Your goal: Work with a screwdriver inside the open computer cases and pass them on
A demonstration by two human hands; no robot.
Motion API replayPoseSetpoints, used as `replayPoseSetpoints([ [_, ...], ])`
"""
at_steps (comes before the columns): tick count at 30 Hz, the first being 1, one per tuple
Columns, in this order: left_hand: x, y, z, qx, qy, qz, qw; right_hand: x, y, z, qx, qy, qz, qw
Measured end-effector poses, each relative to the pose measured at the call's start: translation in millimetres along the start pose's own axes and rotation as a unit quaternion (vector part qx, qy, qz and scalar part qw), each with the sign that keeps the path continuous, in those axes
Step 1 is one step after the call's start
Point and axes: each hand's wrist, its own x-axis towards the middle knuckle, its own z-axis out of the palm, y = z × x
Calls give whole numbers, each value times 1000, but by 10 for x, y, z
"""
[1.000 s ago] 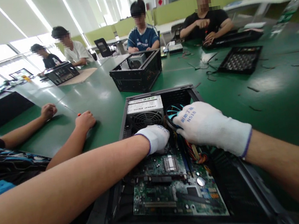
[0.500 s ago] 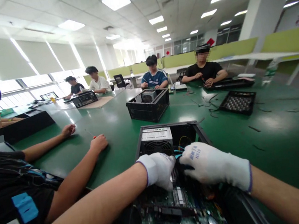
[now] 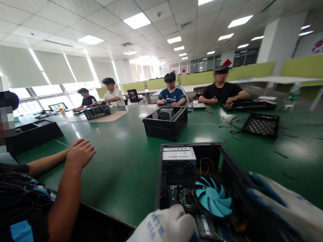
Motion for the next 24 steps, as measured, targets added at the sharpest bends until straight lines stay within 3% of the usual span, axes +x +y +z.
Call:
replayPoseSetpoints([
  [3,-175,-226,-96,1,60,-1,998,-56,46,122,171,-84,72,979],
  [5,-154,-587,-303,0,88,-13,996,-40,-82,159,265,-119,122,949],
  [7,-74,-1108,-598,1,124,-25,992,14,-288,181,292,-133,138,937],
  [11,45,-2240,-1057,-19,184,-21,982,234,-795,305,304,-167,61,936],
  [14,105,-2703,-1054,-42,142,-27,989,492,-1159,521,307,-163,-30,937],
  [16,163,-2717,-924,-82,73,-32,993,705,-1381,718,295,-146,-60,942],
  [17,184,-2636,-827,-99,43,-39,993,823,-1490,830,278,-137,-70,948],
  [19,164,-2321,-553,-97,42,-61,993,1077,-1713,1081,220,-132,-101,961],
  [20,111,-2106,-371,-58,92,-77,991,1210,-1831,1215,174,-135,-127,967],
  [21,26,-1872,-160,-3,184,-102,978,1343,-1952,1352,157,-140,-140,968],
  [24,-327,-1255,551,22,193,-87,977,1708,-2315,1747,141,-156,-166,963],
])
